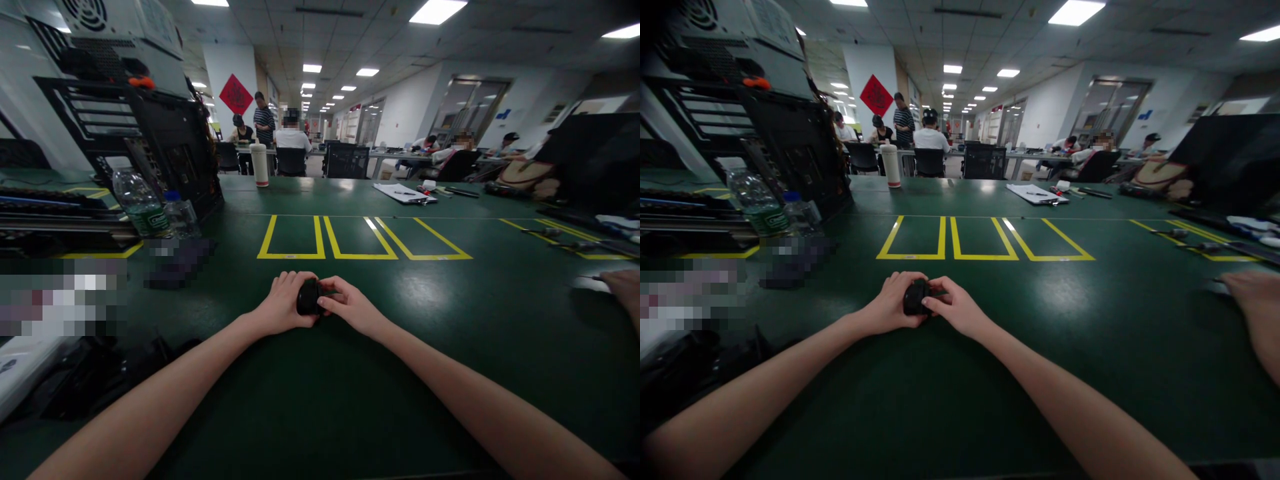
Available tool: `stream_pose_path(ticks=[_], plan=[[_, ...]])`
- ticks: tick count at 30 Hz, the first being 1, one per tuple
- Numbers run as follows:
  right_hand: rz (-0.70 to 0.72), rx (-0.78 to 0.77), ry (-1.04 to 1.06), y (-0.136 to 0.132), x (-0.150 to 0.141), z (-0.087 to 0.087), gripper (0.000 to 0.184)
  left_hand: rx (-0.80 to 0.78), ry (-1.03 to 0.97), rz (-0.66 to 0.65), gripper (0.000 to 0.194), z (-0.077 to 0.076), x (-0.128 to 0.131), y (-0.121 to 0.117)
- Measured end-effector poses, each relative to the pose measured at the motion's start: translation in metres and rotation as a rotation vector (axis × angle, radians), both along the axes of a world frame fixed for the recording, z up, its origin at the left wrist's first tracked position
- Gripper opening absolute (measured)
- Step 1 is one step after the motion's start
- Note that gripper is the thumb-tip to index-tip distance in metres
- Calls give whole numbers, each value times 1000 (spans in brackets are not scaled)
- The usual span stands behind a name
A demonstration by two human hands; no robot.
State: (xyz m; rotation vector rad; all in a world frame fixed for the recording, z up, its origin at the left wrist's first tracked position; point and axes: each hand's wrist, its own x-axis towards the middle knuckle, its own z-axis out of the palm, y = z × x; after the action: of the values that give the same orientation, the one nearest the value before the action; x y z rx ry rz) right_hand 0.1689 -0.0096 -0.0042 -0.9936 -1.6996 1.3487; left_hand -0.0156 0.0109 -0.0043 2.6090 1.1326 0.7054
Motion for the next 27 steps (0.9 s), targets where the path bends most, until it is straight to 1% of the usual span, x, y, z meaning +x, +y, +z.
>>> stream_pose_path(ticks=[3, 6, 11, 16, 19, 23, 27], plan=[[49, 24, 61, -1, 2, 1, 27, 8, -2, 3, 61, -1, 0, 0], [62, 17, 91, -3, 2, 2, 30, -2, 2, 6, 60, 0, 0, 0], [-14, 10, 52, -3, -1, 2, 22, -14, 0, 8, 62, 2, 0, -1], [-38, -6, 7, -1, -1, 2, 27, -14, 10, 0, 62, 2, 0, -1], [-1, 1, 3, -1, 0, 3, 27, -8, 8, 0, 61, 2, -1, -1], [41, 19, 63, -4, 1, 4, 30, -4, 18, -8, 59, 3, -1, -1], [15, 6, 87, -4, -1, 2, 20, 9, 17, -7, 60, 2, -2, -1]])
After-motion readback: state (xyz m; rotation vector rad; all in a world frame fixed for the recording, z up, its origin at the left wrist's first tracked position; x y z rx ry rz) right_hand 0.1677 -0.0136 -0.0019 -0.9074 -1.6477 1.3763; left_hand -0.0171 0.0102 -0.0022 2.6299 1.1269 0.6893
